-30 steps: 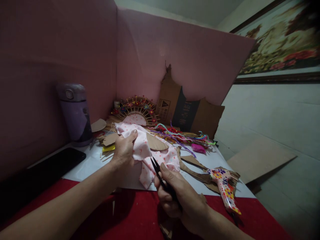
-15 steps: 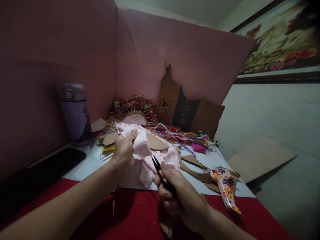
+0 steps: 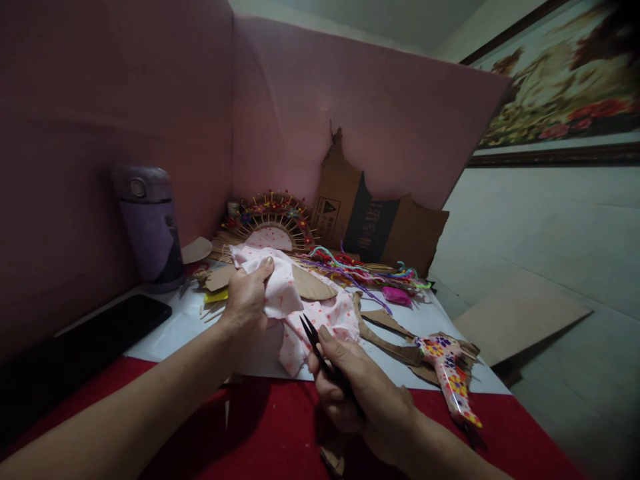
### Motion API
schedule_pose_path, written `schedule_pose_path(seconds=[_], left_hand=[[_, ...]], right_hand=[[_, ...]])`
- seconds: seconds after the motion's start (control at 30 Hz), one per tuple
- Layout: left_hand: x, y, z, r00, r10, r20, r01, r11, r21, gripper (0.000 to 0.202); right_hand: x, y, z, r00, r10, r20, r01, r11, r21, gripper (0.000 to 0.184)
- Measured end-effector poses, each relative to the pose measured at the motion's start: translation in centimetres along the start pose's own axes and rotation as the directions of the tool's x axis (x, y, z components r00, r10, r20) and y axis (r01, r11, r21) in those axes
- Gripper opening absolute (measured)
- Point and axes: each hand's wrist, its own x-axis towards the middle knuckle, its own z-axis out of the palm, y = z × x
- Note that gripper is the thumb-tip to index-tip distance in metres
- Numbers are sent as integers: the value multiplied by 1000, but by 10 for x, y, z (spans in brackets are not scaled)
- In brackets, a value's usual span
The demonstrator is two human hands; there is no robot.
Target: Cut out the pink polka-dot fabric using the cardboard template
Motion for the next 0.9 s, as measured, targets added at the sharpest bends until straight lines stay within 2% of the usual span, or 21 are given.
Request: schedule_pose_path(seconds=[0.3, 0.5, 0.9], left_hand=[[-3, -4, 2, 997, -62, 37, 61, 998, 32, 18], [-4, -7, 0, 995, -74, 70, 71, 997, 44, 17], [-11, -7, 1, 978, -151, 143, 139, 986, 96, 12]], right_hand=[[-1, 2, 2, 997, -83, 2, 83, 996, -42, 48], [-4, 2, 6, 986, -160, 50, 164, 984, -65, 46], [-5, 5, 5, 975, -203, 86, 208, 976, -61, 43]])
